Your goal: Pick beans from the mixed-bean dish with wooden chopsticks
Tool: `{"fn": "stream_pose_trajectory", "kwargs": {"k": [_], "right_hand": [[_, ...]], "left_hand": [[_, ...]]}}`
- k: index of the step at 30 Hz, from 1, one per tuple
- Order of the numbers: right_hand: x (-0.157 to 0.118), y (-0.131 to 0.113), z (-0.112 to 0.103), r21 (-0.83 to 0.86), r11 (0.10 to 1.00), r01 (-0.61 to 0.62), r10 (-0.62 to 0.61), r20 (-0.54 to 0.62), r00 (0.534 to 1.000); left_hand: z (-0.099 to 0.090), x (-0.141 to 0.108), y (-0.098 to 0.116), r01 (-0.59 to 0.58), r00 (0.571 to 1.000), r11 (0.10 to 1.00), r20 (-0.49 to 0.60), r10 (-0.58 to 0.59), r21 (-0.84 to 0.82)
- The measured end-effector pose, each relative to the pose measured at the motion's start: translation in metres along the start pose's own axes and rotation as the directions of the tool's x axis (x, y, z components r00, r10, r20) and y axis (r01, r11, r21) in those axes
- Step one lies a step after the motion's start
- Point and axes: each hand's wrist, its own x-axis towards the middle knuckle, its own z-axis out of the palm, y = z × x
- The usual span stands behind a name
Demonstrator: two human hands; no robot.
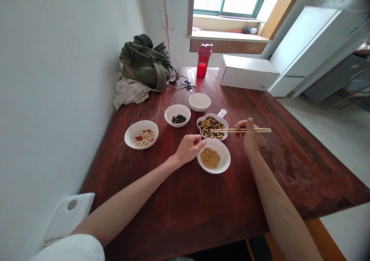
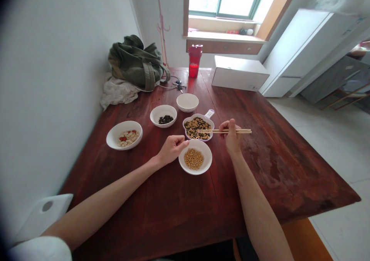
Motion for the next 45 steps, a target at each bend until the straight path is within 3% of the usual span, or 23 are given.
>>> {"fn": "stream_pose_trajectory", "kwargs": {"k": [7,11,15,20,23,26,30,36,45], "right_hand": [[0.006,-0.004,-0.003,0.254,0.965,-0.062,0.093,-0.111,0.989],[0.008,-0.013,-0.006,0.320,0.943,-0.086,0.084,0.022,0.996],[0.003,-0.022,-0.005,0.239,0.960,-0.149,0.103,0.192,0.976],[-0.001,-0.027,-0.001,0.171,0.962,-0.214,0.160,0.283,0.946],[0.002,-0.024,-0.002,0.227,0.955,-0.189,0.134,0.238,0.962],[0.006,-0.015,-0.003,0.271,0.956,-0.115,0.094,0.089,0.992],[0.006,-0.002,-0.002,0.216,0.974,-0.073,0.090,-0.070,0.993],[0.000,0.005,0.001,0.038,0.999,-0.031,0.030,0.029,0.999],[-0.003,0.002,0.003,-0.041,0.999,0.014,-0.011,0.072,0.997]], "left_hand": [[0.000,0.000,-0.002,-0.010,1.000,1.000,0.007,0.010,0.003],[0.000,0.001,-0.002,0.004,1.000,1.000,0.009,-0.004,0.004],[0.000,0.000,-0.001,0.005,1.000,1.000,0.004,-0.005,-0.002],[0.000,0.000,0.000,0.006,1.000,1.000,0.004,-0.006,-0.009],[0.000,0.000,0.000,0.005,1.000,1.000,0.004,-0.005,-0.009],[0.000,0.000,-0.001,0.004,1.000,1.000,0.008,-0.004,-0.007],[0.000,0.000,-0.002,0.002,1.000,1.000,0.009,-0.002,-0.010],[0.000,0.001,-0.002,-0.006,1.000,1.000,0.006,0.006,-0.009],[0.000,0.001,-0.001,-0.003,1.000,1.000,0.005,0.003,0.003]]}}
